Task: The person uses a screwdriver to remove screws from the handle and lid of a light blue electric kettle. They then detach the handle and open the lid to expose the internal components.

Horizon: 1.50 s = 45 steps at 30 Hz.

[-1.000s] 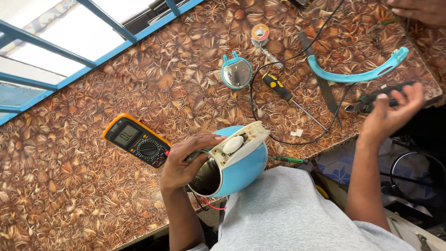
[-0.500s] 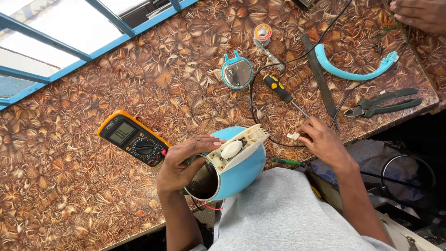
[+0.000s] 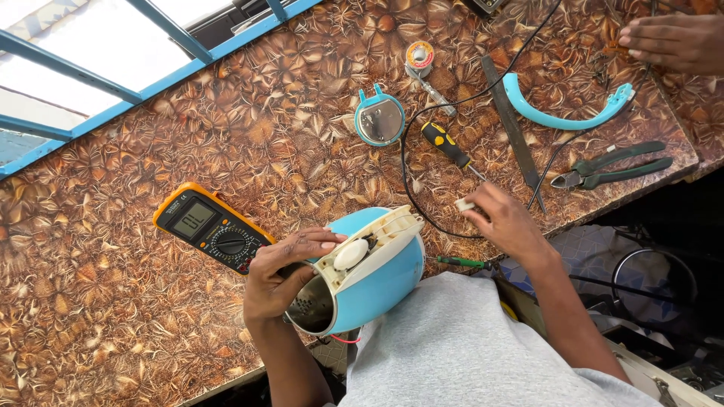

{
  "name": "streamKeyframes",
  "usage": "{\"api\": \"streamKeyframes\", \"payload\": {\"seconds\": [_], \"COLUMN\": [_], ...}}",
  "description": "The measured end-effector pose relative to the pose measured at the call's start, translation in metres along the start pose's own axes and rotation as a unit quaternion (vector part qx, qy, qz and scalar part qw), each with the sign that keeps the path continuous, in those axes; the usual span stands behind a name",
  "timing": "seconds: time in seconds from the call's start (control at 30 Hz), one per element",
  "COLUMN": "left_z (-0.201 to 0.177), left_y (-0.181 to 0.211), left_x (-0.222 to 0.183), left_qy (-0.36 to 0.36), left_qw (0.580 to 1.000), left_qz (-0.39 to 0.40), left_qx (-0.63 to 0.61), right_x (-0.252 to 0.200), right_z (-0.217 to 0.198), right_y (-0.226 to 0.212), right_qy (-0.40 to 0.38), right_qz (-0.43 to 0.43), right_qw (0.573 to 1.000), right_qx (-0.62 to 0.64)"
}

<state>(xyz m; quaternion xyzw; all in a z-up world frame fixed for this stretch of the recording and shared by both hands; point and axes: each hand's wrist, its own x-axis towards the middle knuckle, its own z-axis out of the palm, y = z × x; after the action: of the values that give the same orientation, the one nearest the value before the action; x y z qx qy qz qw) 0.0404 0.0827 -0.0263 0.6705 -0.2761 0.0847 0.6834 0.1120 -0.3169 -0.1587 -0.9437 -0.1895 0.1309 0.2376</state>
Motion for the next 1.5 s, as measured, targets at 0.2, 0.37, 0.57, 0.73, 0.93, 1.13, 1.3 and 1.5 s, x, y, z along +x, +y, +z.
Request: {"api": "streamKeyframes", "payload": {"seconds": [0.2, 0.37, 0.57, 0.73, 0.93, 1.13, 1.3, 1.5], "left_z": [-0.014, -0.028, -0.038, -0.041, -0.048, -0.056, -0.058, -0.047], "left_y": [-0.008, -0.022, -0.023, -0.019, -0.019, -0.033, -0.034, -0.039], "left_x": [-0.022, -0.044, -0.057, -0.055, -0.023, 0.009, 0.039, 0.057], "left_qy": [0.024, 0.049, 0.082, 0.094, 0.058, 0.002, -0.051, -0.065], "left_qw": [0.999, 0.996, 0.994, 0.995, 0.998, 1.000, 0.999, 0.998], "left_qz": [0.023, 0.029, 0.022, 0.010, 0.006, 0.016, -0.008, -0.011], "left_qx": [-0.044, -0.075, -0.063, -0.034, 0.026, 0.017, -0.012, 0.002], "right_x": [0.026, 0.032, 0.034, 0.029, 0.024, 0.006, 0.003, 0.004], "right_z": [0.008, -0.008, -0.012, -0.022, -0.018, -0.019, -0.026, -0.010], "right_y": [0.056, 0.054, 0.043, 0.007, -0.040, -0.120, -0.145, -0.159], "right_qy": [0.214, 0.223, 0.215, 0.264, 0.209, -0.002, 0.051, 0.031], "right_qz": [0.007, -0.006, 0.025, 0.035, 0.005, -0.114, -0.230, -0.194], "right_qw": [0.975, 0.974, 0.975, 0.961, 0.958, 0.926, 0.893, 0.878], "right_qx": [0.058, 0.040, 0.053, 0.081, 0.194, 0.359, 0.384, 0.437]}}
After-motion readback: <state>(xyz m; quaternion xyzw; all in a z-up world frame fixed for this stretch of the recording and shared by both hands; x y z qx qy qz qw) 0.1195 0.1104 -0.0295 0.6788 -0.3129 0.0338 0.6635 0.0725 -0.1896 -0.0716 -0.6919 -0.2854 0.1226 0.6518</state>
